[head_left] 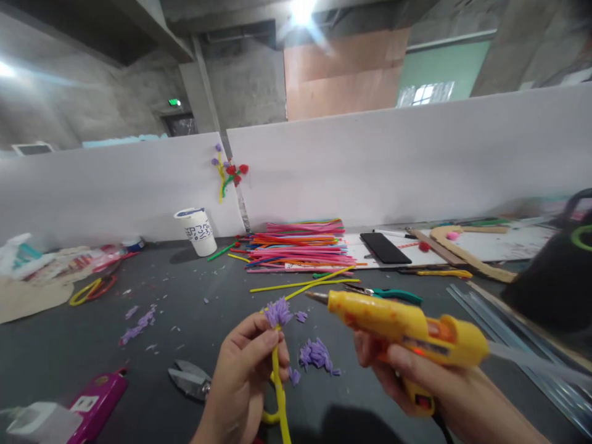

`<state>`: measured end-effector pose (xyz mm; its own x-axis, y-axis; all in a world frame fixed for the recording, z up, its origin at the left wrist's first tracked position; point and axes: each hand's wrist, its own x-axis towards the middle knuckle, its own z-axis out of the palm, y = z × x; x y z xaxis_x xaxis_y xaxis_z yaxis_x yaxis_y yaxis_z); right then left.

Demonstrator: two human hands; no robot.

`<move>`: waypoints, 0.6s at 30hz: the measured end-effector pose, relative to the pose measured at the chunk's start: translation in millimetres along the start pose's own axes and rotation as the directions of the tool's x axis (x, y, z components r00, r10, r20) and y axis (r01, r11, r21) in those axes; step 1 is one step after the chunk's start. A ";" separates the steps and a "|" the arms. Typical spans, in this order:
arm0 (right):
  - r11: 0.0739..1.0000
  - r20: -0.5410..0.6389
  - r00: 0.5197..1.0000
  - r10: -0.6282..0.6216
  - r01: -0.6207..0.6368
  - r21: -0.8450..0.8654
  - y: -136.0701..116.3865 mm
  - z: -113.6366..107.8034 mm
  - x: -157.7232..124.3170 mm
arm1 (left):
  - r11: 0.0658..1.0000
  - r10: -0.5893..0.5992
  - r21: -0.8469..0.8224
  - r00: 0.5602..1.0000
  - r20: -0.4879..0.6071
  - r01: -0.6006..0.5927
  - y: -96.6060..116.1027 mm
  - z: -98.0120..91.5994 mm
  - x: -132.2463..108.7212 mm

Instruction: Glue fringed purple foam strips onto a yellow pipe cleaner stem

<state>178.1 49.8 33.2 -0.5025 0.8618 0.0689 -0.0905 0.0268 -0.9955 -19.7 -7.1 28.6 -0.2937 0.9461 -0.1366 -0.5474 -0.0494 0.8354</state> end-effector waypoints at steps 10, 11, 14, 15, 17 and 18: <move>0.665 0.149 0.917 -0.369 0.373 -0.647 -0.3 23.0 -5.0 | 0.998 -0.017 0.060 1.000 0.009 0.016 -3.7 -5.6 4.6; 0.662 0.156 0.920 -0.359 0.369 -0.652 1.6 23.7 -4.6 | 0.998 -0.018 0.063 1.000 0.011 0.017 -3.9 -5.5 4.6; 0.661 0.144 0.915 -0.376 0.374 -0.650 7.1 24.1 -4.1 | 0.997 -0.023 0.068 1.000 0.016 0.021 -4.3 -4.8 5.6; 0.659 0.138 0.914 -0.382 0.374 -0.652 8.2 23.8 -4.3 | 0.997 -0.024 0.067 1.000 0.017 0.023 -4.4 -4.3 5.9; 0.647 0.131 0.909 -0.396 0.377 -0.663 9.3 23.0 -5.1 | 0.998 -0.026 0.064 1.000 0.012 0.025 -4.5 -3.0 6.1; 0.631 0.139 0.907 -0.398 0.381 -0.675 9.3 22.5 -5.6 | 0.998 -0.026 0.062 1.000 0.008 0.026 -4.5 -2.2 5.8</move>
<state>160.8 33.9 24.9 -0.5395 0.7001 0.4677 0.3320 0.6874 -0.6460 -20.6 -2.1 22.9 -0.2728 0.9497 -0.1539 -0.5049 -0.0052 0.8632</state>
